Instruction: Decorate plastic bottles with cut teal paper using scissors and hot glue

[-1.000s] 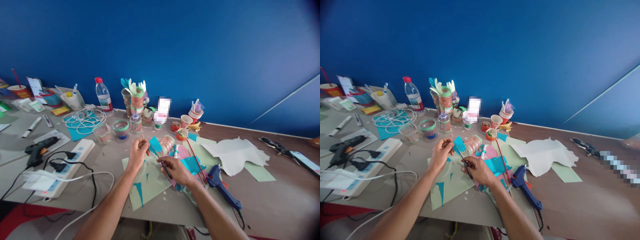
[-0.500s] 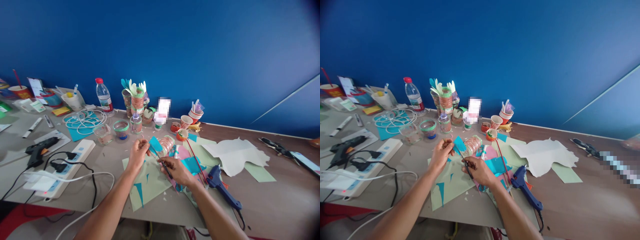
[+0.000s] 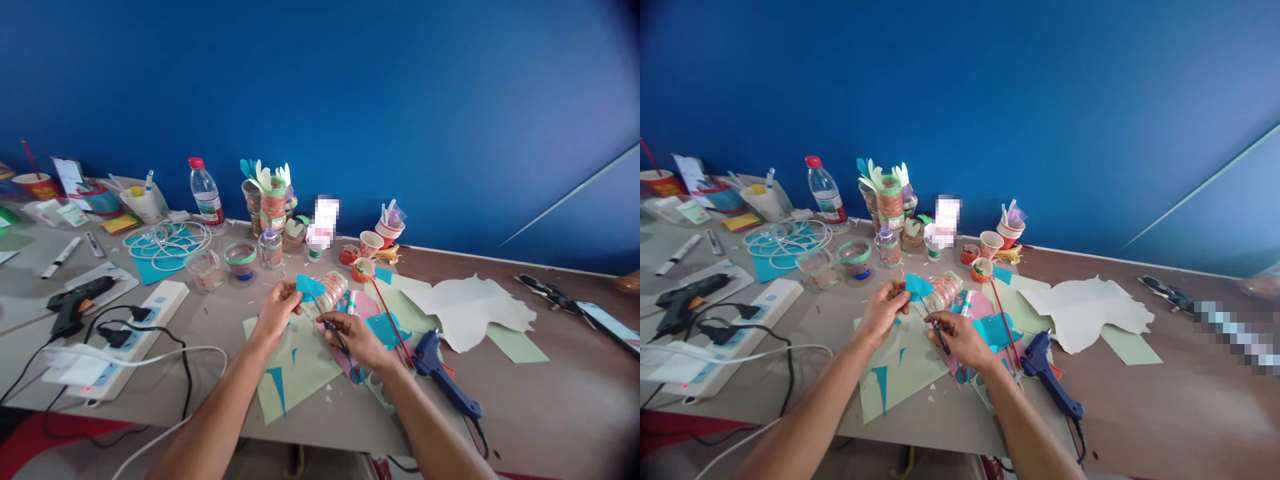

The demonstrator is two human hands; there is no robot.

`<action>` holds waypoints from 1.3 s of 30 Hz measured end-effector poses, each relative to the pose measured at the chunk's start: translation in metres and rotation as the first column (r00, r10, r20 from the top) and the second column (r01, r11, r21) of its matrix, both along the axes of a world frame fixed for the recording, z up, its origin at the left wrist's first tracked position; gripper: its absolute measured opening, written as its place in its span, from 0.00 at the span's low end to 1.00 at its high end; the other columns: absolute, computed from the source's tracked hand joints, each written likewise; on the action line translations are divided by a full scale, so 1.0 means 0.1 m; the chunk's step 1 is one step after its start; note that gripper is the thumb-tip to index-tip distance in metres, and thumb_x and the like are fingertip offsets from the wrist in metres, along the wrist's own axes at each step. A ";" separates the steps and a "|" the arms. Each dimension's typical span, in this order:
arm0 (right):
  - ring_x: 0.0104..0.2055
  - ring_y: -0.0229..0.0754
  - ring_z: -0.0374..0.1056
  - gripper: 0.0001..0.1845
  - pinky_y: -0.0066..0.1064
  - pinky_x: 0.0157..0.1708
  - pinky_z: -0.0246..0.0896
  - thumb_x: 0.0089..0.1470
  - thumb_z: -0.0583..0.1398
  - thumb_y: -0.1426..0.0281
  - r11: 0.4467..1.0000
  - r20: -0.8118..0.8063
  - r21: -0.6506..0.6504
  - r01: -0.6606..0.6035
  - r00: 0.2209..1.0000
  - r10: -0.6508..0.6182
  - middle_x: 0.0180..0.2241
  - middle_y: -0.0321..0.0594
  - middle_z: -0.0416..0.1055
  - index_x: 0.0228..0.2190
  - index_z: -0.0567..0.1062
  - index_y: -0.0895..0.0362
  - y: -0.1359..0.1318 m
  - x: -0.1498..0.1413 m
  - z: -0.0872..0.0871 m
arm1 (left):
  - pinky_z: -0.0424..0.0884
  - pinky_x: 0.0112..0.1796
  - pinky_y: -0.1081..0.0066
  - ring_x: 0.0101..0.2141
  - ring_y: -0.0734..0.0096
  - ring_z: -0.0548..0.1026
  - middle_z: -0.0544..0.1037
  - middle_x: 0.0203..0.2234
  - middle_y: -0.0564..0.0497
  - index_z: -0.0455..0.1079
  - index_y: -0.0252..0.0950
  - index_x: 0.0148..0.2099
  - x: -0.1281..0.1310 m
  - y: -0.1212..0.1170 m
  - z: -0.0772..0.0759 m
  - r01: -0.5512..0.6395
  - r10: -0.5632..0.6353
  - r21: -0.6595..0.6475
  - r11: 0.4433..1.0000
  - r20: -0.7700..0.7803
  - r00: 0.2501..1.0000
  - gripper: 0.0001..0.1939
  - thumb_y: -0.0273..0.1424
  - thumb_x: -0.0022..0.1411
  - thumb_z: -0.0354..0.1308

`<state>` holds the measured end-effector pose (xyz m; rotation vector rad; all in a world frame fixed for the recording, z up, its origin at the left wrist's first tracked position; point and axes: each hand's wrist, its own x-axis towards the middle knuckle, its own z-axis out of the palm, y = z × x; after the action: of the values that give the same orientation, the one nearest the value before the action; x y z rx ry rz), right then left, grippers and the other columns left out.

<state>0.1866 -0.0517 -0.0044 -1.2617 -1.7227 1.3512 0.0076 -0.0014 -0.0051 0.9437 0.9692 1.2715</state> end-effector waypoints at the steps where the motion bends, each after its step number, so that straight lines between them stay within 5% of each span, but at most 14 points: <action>1: 0.22 0.33 0.51 0.19 0.26 0.22 0.46 0.52 0.58 0.59 1.000 -0.004 -0.003 -0.002 1.000 0.002 0.22 0.32 0.60 0.40 0.75 0.59 0.00 0.00 0.01 | 0.60 0.21 0.76 0.18 0.81 0.65 0.71 0.21 0.57 0.68 0.34 0.35 0.00 0.00 0.00 0.006 -0.006 0.008 1.000 -0.008 1.000 0.17 0.37 0.43 0.66; 18: 0.24 0.33 0.53 0.17 0.26 0.24 0.50 0.50 0.60 0.64 1.000 0.116 0.025 -0.012 0.993 0.009 0.24 0.33 0.62 0.42 0.76 0.58 0.00 0.01 -0.05 | 0.62 0.21 0.76 0.17 0.79 0.67 0.70 0.20 0.58 0.65 0.35 0.37 -0.01 -0.01 0.02 -0.126 0.138 0.088 0.988 -0.153 0.979 0.14 0.35 0.49 0.61; 39: 0.24 0.34 0.53 0.17 0.25 0.23 0.49 0.50 0.59 0.65 0.999 0.123 0.037 0.011 0.992 -0.015 0.24 0.34 0.64 0.41 0.76 0.58 0.00 -0.02 0.00 | 0.61 0.20 0.77 0.17 0.80 0.66 0.71 0.21 0.58 0.65 0.35 0.36 -0.01 0.00 -0.01 -0.085 0.091 0.055 0.995 -0.111 0.990 0.16 0.37 0.47 0.62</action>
<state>0.1849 -0.0515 -0.0045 -1.3584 -1.8108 1.2516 0.0066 -0.0013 -0.0063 1.0308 1.0813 1.3332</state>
